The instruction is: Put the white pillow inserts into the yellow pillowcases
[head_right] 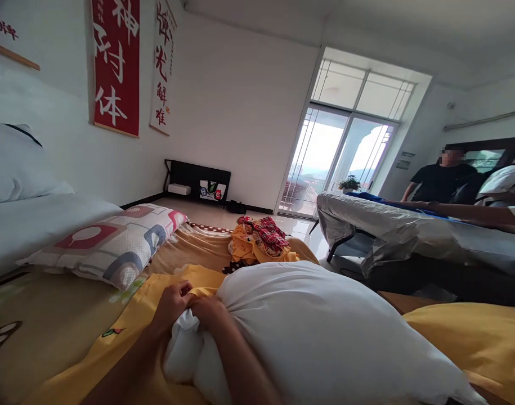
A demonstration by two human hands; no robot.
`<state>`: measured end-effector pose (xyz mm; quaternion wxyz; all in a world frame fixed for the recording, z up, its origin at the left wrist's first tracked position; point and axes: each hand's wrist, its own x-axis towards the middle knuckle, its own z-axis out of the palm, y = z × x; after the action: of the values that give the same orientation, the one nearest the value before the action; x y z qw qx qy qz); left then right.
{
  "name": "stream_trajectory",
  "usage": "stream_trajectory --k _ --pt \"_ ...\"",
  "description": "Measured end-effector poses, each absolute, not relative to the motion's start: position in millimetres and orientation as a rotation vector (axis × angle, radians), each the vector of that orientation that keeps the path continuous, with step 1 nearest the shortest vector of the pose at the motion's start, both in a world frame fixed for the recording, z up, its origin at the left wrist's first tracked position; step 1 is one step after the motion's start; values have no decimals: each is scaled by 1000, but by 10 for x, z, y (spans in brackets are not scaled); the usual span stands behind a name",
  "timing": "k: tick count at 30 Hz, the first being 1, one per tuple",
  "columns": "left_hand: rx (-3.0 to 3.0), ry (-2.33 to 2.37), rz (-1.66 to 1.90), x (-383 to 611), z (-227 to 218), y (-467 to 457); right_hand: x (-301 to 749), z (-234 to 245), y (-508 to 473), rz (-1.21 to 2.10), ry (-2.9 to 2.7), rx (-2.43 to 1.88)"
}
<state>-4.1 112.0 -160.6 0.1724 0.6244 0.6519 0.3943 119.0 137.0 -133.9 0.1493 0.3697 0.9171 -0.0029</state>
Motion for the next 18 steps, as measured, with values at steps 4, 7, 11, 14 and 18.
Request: stream_trajectory --k 4,7,11,14,18 --pt "1928 1863 1006 113 -1479 986 1242 -1307 1382 13 2610 1178" --pt "1976 1826 926 85 -1498 996 1300 -1251 1286 21 2668 1254" --pt "2005 1714 841 -47 -1627 1080 1445 -1121 1067 6 2763 1273" --pt "2036 1628 793 -84 -1705 1094 1630 -1000 917 65 2854 1287" --pt "2009 1689 838 -27 -1685 1060 1817 -962 854 103 2790 1277"
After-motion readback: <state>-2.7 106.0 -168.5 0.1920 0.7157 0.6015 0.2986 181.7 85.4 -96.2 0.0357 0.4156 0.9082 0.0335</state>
